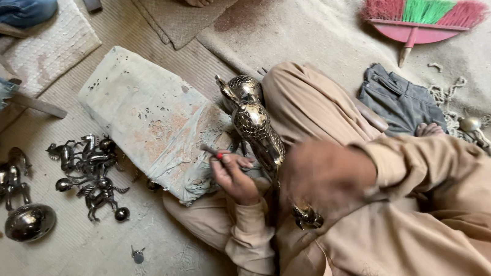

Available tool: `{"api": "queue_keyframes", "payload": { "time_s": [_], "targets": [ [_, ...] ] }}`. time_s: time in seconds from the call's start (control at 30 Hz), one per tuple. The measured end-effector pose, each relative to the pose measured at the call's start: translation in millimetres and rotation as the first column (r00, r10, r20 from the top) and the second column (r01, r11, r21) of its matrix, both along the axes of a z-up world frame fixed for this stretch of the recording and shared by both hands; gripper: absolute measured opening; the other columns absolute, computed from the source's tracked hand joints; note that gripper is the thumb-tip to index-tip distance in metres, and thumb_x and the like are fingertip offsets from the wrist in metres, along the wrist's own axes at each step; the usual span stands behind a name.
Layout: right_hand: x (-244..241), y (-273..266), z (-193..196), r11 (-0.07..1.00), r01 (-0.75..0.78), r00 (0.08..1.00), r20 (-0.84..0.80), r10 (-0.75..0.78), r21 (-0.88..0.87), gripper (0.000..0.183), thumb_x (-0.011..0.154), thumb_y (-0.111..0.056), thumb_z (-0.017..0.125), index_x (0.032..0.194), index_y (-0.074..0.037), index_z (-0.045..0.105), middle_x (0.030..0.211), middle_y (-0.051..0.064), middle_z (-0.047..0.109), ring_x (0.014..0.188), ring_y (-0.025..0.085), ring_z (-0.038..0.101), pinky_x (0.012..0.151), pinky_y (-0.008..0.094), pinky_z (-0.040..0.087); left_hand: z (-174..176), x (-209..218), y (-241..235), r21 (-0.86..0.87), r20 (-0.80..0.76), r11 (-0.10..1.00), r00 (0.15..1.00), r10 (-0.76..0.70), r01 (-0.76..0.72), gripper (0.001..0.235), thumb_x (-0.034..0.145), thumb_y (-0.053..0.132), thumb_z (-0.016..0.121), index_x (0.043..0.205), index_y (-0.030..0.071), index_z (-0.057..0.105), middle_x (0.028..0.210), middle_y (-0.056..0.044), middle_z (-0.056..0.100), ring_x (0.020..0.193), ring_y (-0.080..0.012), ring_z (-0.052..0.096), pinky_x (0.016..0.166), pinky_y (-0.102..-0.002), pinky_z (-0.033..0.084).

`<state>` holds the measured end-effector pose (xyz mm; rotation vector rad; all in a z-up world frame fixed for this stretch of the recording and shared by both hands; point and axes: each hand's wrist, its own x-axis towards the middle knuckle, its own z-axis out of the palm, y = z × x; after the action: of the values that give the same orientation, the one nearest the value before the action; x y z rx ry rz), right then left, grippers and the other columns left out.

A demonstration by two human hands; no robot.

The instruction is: The person sits on the floor and uses a chisel and wooden mallet to engrave a decorative pattern onto a silver-colored metal peacock figurine. They repeatedly reposition the figurine to access different areas and continue striking the chisel to deepen the pattern.

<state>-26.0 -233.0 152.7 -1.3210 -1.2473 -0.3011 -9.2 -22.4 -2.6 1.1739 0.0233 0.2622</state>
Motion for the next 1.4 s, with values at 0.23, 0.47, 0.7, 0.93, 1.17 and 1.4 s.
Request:
{"api": "queue_keyframes", "payload": {
  "time_s": [0.23, 0.47, 0.7, 0.93, 1.17, 1.4],
  "targets": [
    [-22, 40, 94, 0.824, -0.565, 0.814, 0.130, 0.566, -0.044, 0.025, 0.119, -0.020, 0.046, 0.121, 0.002, 0.056, 0.128, 0.024, 0.063, 0.120, 0.047, 0.068, 0.094, 0.051, 0.057, 1, -67, -12, 0.280, -0.076, 0.956, 0.995, -0.068, 0.087, 0.023, 0.111, 0.022, 0.048, 0.103, 0.001, 0.054, 0.082, -0.005, 0.054, 0.077, -0.0139, 0.052, 0.074, -0.029, 0.047],
    [-28, 28, 62, 0.881, -0.418, 0.907, -0.052, 0.417, -0.221, 0.033, 0.107, -0.030, 0.053, 0.114, -0.001, 0.067, 0.116, 0.019, 0.068, 0.111, 0.038, 0.069, 0.091, 0.051, 0.057, -71, -74, -2, 0.162, -0.382, 0.969, 0.917, -0.115, 0.189, 0.038, 0.110, 0.026, 0.051, 0.121, -0.008, 0.062, 0.106, -0.016, 0.067, 0.097, -0.0215, 0.056, 0.086, -0.037, 0.049],
    [-43, 16, 13, 0.828, -0.016, 0.998, 0.041, 0.047, -0.561, 0.028, 0.100, -0.037, 0.066, 0.104, -0.010, 0.070, 0.124, 0.013, 0.065, 0.139, 0.038, 0.051, 0.113, 0.063, 0.033, -112, -77, -2, 0.859, 0.188, 0.504, 0.971, -0.148, -0.090, 0.047, 0.107, 0.031, 0.052, 0.135, -0.008, 0.050, 0.131, -0.028, 0.054, 0.118, -0.0376, 0.055, 0.103, -0.044, 0.049],
    [-14, 30, -2, 0.946, -0.062, 0.998, -0.028, 0.057, -0.319, 0.030, 0.091, -0.023, 0.068, 0.113, -0.005, 0.077, 0.089, 0.007, 0.065, 0.101, 0.027, 0.057, 0.108, 0.056, 0.039, -35, -40, -39, -0.623, 0.015, 0.680, 0.875, -0.483, 0.386, 0.035, 0.107, 0.030, 0.048, 0.121, -0.001, 0.055, 0.116, -0.020, 0.060, 0.105, -0.0291, 0.061, 0.096, -0.043, 0.052],
    [66, 6, 46, 0.995, -0.081, 0.977, -0.202, 0.069, -0.052, 0.018, 0.102, -0.012, 0.067, 0.117, -0.005, 0.073, 0.095, 0.011, 0.076, 0.082, 0.016, 0.056, 0.080, 0.034, 0.047, 34, -9, -51, -0.536, -0.226, 0.829, 0.918, -0.324, 0.161, 0.034, 0.106, 0.030, 0.038, 0.111, 0.007, 0.062, 0.104, -0.010, 0.064, 0.094, -0.0190, 0.063, 0.085, -0.038, 0.053],
    [142, 8, 74, 0.990, -0.104, 0.871, -0.472, 0.136, 0.092, 0.019, 0.105, -0.016, 0.065, 0.117, -0.002, 0.069, 0.080, 0.002, 0.067, 0.056, 0.004, 0.057, 0.048, 0.020, 0.047, 42, 2, -41, 0.244, -0.103, 0.963, 0.991, -0.089, 0.112, 0.029, 0.112, 0.027, 0.044, 0.108, 0.002, 0.058, 0.095, -0.004, 0.056, 0.086, -0.0157, 0.050, 0.083, -0.030, 0.043]
  ]
}}
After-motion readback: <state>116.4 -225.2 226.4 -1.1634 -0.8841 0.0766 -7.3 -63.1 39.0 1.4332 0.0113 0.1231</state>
